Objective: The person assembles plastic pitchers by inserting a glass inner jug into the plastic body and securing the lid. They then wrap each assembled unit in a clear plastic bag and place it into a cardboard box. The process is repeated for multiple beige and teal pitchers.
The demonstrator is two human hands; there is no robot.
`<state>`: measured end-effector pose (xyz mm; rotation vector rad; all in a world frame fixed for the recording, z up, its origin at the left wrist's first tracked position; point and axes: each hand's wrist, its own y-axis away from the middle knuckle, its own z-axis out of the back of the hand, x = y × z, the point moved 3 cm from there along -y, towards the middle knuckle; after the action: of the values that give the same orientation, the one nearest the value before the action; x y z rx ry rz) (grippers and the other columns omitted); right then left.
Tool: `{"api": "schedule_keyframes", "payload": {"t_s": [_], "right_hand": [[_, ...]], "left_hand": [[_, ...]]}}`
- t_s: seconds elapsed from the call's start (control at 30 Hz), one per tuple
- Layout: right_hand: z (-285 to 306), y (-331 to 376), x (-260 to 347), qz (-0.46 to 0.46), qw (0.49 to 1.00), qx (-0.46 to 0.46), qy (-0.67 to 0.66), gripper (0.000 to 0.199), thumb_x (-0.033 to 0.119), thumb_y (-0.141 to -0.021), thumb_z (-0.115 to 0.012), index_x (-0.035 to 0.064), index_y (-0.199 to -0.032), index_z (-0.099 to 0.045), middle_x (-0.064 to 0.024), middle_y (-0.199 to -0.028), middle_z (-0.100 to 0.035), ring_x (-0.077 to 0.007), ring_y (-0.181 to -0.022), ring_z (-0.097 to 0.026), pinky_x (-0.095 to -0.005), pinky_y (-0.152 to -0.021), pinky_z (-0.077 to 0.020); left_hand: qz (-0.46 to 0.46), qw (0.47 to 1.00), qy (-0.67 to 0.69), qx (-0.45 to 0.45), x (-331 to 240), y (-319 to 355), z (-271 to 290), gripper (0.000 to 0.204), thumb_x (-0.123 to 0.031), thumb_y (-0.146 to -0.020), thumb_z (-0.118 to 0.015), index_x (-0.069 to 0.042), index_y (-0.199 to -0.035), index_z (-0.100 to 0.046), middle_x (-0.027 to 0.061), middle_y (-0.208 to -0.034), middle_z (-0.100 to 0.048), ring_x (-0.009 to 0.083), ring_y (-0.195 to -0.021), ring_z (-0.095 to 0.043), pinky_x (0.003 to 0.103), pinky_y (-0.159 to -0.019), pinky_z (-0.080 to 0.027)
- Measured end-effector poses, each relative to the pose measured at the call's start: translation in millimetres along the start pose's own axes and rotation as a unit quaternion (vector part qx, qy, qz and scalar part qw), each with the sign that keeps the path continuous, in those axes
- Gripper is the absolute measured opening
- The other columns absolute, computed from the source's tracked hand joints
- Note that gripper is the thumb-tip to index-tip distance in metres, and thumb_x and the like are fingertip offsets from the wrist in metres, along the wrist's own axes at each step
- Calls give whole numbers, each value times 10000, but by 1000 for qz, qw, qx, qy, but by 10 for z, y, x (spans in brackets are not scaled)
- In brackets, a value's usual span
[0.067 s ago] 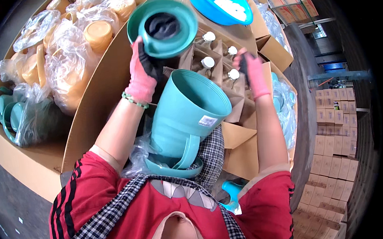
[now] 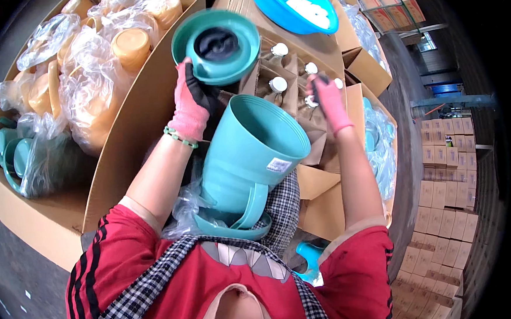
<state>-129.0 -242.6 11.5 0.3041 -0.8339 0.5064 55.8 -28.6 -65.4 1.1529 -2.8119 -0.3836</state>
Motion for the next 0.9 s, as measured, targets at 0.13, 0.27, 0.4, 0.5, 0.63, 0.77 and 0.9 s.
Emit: {"api": "schedule_keyframes", "payload": {"t_s": [0.13, 0.27, 0.4, 0.5, 0.63, 0.77, 0.9], "right_hand": [[-508, -213, -241, 77, 942, 13, 327, 374, 329, -790, -503, 49, -1037, -538, -223, -884, -569, -348, -886, -546, -416, -771, -425], [-832, -476, -433, 59, 932, 48, 355, 633, 417, -733, -581, 48, -1211, -390, -241, -1150, -440, -364, -1064, -445, -408, -875, -388], [-976, -610, -495, 17, 903, 117, 412, 696, 403, -640, -690, 14, -1146, -414, -211, -1116, -487, -353, -1010, -498, -393, -838, -431], [-1046, -568, -497, 14, 886, 99, 452, 642, 383, -637, -696, 13, -1096, -444, -204, -1083, -521, -327, -984, -525, -384, -822, -443], [-1047, -420, -465, 5, 893, 112, 436, 606, 374, -636, -697, 23, -1071, -461, -191, -1071, -534, -314, -984, -528, -385, -826, -441], [-811, -151, -306, 38, 899, 63, 431, 606, 398, -635, -685, 35, -1072, -473, -186, -1026, -560, -322, -957, -542, -385, -824, -442], [-131, -72, 346, 83, 913, 26, 400, 602, 425, -589, -702, 23, -1000, -525, -201, -963, -577, -296, -913, -564, -368, -796, -450]], "left_hand": [[40, 997, -59, -13, 142, -150, 123, 184, -276, -838, -521, -137, -959, -519, -5, -910, -579, 146, -838, -550, 314, -756, -449], [37, 998, -56, -4, 117, -211, 95, 173, -244, -838, -519, -132, -971, -512, 4, -909, -575, 149, -840, -554, 312, -771, -453], [36, 997, -69, 8, 86, -183, 71, 176, -237, -839, -520, -128, -977, -508, 18, -923, -571, 154, -854, -555, 320, -790, -453], [15, 996, -93, 9, 79, -185, 64, 155, -224, -839, -518, -123, -955, -505, 17, -893, -566, 158, -841, -550, 335, -797, -448], [17, 995, -97, 17, 64, -283, 124, 75, -185, -818, -506, -125, -862, -511, 20, -849, -552, 167, -818, -542, 347, -785, -446], [48, 995, -80, -33, 49, -253, 145, 64, -173, -761, -481, -116, -783, -502, 23, -803, -537, 184, -808, -537, 352, -779, -439], [43, 998, -53, -15, -55, -406, 319, 144, -189, -760, -451, -91, -852, -502, 55, -865, -542, 209, -849, -540, 375, -796, -439]]}}
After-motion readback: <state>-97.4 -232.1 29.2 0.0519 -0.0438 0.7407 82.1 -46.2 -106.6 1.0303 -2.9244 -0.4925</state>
